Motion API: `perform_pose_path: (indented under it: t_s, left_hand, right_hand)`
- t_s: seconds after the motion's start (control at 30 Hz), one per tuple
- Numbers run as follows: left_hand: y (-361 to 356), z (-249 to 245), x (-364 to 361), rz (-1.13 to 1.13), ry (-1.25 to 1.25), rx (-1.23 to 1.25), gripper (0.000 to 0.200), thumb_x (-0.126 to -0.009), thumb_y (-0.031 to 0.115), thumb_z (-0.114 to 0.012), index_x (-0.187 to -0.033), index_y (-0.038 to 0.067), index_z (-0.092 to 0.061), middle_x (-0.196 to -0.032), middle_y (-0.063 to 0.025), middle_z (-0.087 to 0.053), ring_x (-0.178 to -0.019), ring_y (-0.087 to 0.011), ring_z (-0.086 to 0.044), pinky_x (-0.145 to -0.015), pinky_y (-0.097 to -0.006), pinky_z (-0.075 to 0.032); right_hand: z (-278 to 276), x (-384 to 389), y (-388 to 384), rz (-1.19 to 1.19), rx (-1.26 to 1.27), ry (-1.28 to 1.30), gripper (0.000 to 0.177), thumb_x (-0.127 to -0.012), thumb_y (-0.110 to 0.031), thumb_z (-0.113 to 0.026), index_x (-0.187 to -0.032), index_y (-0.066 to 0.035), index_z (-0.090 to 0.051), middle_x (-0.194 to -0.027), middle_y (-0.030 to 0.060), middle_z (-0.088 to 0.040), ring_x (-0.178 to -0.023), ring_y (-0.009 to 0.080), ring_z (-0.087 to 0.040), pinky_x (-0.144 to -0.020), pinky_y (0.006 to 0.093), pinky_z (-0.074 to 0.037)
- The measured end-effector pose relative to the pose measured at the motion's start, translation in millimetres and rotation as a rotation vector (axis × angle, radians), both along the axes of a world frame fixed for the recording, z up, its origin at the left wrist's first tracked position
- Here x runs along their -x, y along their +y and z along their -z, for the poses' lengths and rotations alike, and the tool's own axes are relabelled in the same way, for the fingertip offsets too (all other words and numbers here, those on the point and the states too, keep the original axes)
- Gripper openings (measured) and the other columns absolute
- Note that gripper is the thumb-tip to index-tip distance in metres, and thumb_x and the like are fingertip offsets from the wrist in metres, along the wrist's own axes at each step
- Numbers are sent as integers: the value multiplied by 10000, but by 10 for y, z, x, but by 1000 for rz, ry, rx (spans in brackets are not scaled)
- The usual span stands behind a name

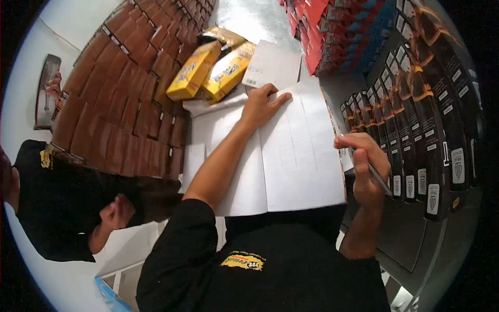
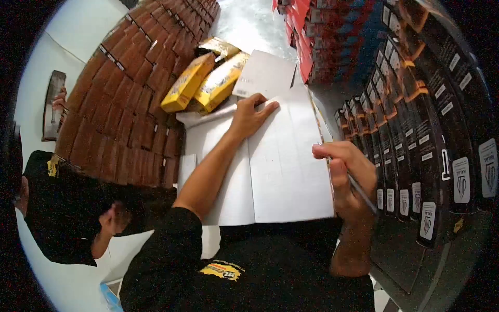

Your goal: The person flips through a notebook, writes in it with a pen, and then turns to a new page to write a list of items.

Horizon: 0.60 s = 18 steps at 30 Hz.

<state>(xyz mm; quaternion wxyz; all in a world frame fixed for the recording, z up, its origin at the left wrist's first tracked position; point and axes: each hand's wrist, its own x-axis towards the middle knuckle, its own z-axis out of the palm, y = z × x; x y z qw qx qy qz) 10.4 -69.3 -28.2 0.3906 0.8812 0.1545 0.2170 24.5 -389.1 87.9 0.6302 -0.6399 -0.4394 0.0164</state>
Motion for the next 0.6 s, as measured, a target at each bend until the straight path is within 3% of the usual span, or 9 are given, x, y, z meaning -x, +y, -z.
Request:
perform_pose_path:
  t_s: [0.07,0.1,0.2,0.27,0.33,0.43,0.53,0.57,0.6]
  left_hand:
    - [-87,-45,27,-2,225,-188,560,-898,551,-791,-1052,15,-740,-950,-223,-757,-890,-386,-736,-781,-463,-565]
    - [-94,-66,18,13,247,-220,598,-871,576,-797,-1099,27,-738,-1008,-230,-758,-978,-413,-729,-829,-491,-571]
    - [-69,-44,-18,30,224,-238,503,-881,487,-826,-1041,16,-753,-989,-252,-755,-956,-413,-739,-825,-465,-575]
    - [19,14,-63,94,200,-190,449,-910,438,-793,-1037,9,-751,-1003,-254,-747,-968,-417,-729,-848,-476,-568]
    - [142,41,-103,155,173,-146,398,-939,388,-761,-1034,2,-750,-1016,-256,-739,-980,-421,-719,-870,-487,-561]
    - [363,-48,-1,232,-75,-244,195,-1015,145,-641,-1045,-18,-744,-1081,-262,-720,-993,-422,-705,-879,-481,-559]
    - [323,-388,358,147,-104,-59,193,-1016,143,-647,-1068,-18,-739,-1062,-242,-724,-959,-409,-708,-871,-475,-565]
    - [277,-498,501,114,12,-72,207,-1028,131,-677,-1189,7,-716,-1137,-164,-747,-1043,-319,-719,-923,-443,-565]
    - [237,-472,618,111,17,-71,207,-1028,131,-677,-1189,7,-716,-1137,-164,-747,-1043,-319,-719,-923,-443,-565]
  right_hand:
    - [-126,119,-56,35,74,-131,432,-1130,-339,-506,-1160,29,-731,-939,165,-705,-856,227,-689,-772,370,-564]
    - [-168,165,-64,-14,57,-128,440,-1125,-352,-513,-1164,26,-736,-918,161,-698,-837,230,-684,-753,372,-561]
    - [-81,311,38,-111,87,-93,353,-1103,-263,-554,-1229,22,-720,-921,148,-684,-798,211,-668,-737,359,-557]
    - [185,443,220,-52,186,294,290,-1060,-133,-588,-1280,27,-688,-983,143,-687,-827,185,-677,-765,334,-564]
    - [638,472,379,-13,236,379,314,-1013,-39,-604,-1314,32,-662,-1023,135,-685,-873,168,-691,-803,324,-573]
    - [1002,501,494,56,297,312,278,-998,-48,-639,-1260,33,-682,-1015,139,-694,-912,192,-710,-826,337,-582]
    - [1165,477,534,120,328,141,243,-984,-47,-655,-1210,30,-696,-1027,157,-705,-912,228,-721,-831,346,-587]
    - [1176,473,528,122,324,128,238,-980,-44,-658,-1202,32,-695,-1027,160,-707,-913,236,-723,-831,351,-588]
    - [1186,477,528,124,320,117,234,-976,-40,-660,-1194,35,-694,-1028,163,-709,-915,244,-724,-830,356,-589]
